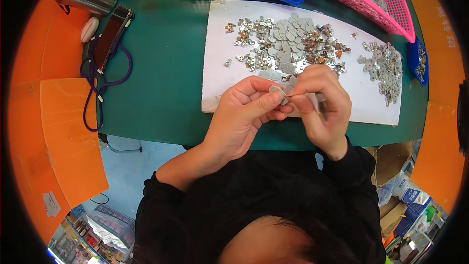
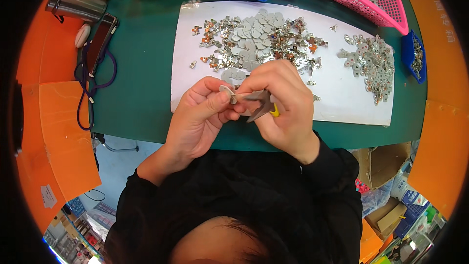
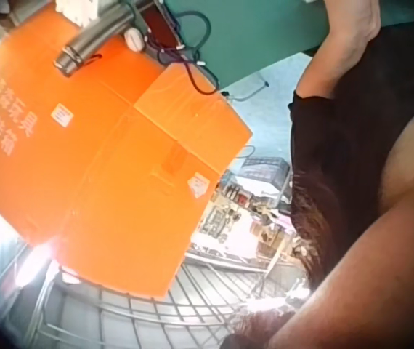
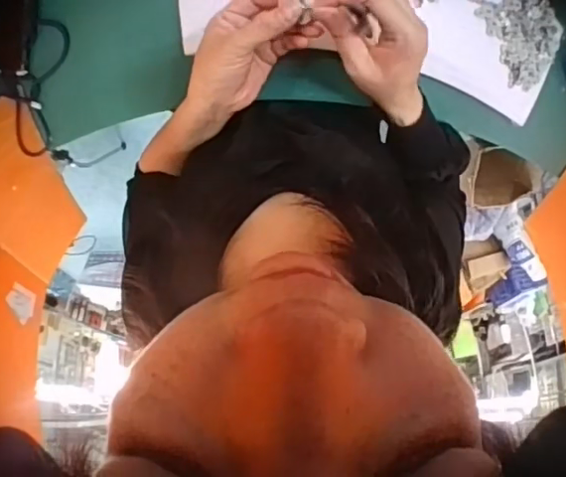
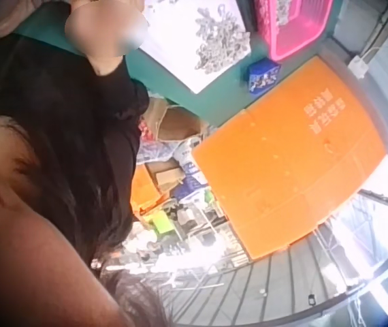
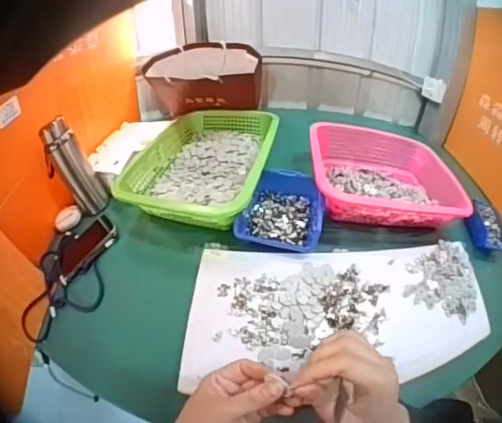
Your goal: Assemble small decorative metal components using a pair of pliers.
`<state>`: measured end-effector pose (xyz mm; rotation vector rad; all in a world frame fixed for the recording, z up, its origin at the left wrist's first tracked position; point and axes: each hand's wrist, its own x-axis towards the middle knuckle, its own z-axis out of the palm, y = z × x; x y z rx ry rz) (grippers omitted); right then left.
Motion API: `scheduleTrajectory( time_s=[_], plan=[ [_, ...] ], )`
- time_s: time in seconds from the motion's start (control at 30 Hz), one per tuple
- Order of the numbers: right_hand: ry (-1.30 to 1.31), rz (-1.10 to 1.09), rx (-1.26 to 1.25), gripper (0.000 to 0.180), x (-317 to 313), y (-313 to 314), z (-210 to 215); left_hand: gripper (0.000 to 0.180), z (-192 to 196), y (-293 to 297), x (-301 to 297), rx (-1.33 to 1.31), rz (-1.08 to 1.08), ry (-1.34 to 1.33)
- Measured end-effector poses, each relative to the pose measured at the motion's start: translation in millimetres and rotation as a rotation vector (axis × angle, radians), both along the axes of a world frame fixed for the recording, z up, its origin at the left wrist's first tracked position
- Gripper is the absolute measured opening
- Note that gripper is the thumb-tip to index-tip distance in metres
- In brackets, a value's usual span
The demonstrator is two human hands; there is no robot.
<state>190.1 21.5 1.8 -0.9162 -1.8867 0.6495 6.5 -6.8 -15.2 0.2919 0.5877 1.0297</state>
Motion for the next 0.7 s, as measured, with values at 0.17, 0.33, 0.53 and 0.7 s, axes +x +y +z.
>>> scheduleTrajectory(
  time_s=[0.17,0.33,0.53,0.7],
  plan=[
    [0.095,0.097,-0.445,0.003,12,5,29,0.015,-2,0,-1,0.147,0.129,0.103],
    [0.015,0.125,-0.58,0.009,11,6,30,0.017,1,-3,-3,0.09,0.072,0.074],
    [0.106,0.208,-0.725,0.013,7,2,25,0.016,3,-3,-4,0.14,0.031,0.071],
    [0.098,0.329,-0.963,0.018,13,12,36,0.014,-2,-4,-2,0.337,0.082,0.222]
  ],
)
